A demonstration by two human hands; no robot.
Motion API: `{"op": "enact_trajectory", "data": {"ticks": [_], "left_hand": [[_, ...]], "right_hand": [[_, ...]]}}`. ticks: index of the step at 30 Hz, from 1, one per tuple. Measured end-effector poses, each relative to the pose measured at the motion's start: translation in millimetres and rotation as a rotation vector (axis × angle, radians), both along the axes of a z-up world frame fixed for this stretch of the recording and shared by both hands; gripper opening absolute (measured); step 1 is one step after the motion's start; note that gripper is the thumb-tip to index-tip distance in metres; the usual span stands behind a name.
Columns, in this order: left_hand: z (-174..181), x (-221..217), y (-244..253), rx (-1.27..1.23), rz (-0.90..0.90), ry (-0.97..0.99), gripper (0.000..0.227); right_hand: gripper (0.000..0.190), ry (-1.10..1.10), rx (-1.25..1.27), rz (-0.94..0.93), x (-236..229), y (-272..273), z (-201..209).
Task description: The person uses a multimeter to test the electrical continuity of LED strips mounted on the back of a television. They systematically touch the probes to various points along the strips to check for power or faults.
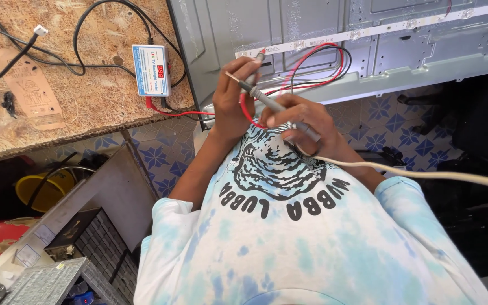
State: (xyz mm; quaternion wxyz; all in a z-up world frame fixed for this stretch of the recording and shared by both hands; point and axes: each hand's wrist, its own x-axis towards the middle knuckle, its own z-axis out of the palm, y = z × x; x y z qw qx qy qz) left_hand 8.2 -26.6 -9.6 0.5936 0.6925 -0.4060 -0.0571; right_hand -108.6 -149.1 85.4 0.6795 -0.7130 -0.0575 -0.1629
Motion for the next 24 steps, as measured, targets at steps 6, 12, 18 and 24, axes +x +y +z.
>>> {"op": "enact_trajectory", "data": {"ticks": [6,12,18,24], "left_hand": [[15.4,7.5,5.8,-0.077,0.18,0.1,0.014],[13.6,6.3,9.0,-0.059,0.186,0.155,0.012],[-6.2,5.7,14.6,-0.153,0.216,0.065,0.017],[-28.3,0.5,19.8,-0.121,0.127,-0.029,0.022]], "right_hand": [[0.052,-0.024,-0.326,-0.525,-3.5,-20.9,-58.2],[0.038,0.126,-0.539,-0.322,-13.2,-34.3,-84.1],[0.036,0.037,-0.366,-0.443,-38.9,-41.6,-121.3],[0.018,-0.074,-0.406,-0.541,-34.9,-37.6,-115.2]]}}
